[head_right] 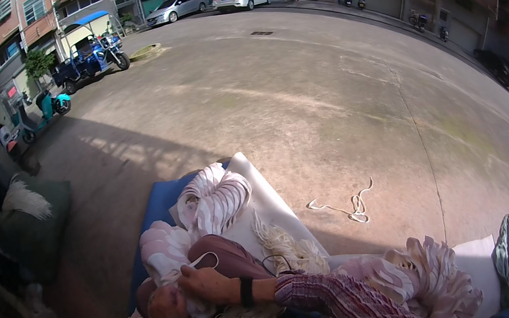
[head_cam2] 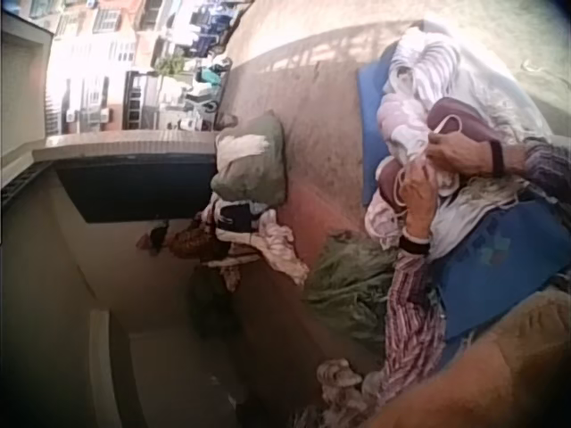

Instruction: The recorder is lacing and organizing shoe uppers or finished shoes.

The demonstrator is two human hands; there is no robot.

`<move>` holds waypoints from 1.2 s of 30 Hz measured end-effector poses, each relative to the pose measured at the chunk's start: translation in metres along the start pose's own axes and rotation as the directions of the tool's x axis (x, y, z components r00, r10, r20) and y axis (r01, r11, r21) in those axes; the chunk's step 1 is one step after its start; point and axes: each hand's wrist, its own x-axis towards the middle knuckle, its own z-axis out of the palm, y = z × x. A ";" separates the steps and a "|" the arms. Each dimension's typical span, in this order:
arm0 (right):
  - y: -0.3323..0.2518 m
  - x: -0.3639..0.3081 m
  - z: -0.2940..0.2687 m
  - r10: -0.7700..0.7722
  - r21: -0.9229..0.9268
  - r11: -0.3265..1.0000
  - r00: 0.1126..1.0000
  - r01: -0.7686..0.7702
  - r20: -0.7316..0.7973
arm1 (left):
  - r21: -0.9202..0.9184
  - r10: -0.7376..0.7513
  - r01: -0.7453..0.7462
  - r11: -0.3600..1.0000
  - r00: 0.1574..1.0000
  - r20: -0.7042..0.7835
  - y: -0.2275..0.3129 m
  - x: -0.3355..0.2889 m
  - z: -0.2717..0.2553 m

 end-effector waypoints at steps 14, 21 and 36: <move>-0.005 0.004 -0.006 -0.022 -0.032 0.999 1.000 0.022 0.008 | -0.056 -0.012 0.012 0.998 1.000 0.001 -0.012 0.004 0.006; 0.008 0.013 -0.005 -0.140 -0.023 0.990 0.990 0.139 -0.022 | -0.128 -0.097 0.103 0.986 0.994 0.051 -0.008 0.006 0.002; -0.006 0.016 0.004 -0.048 -0.188 0.980 0.995 0.063 0.084 | -0.031 -0.001 0.002 1.000 0.999 0.051 -0.006 -0.003 -0.006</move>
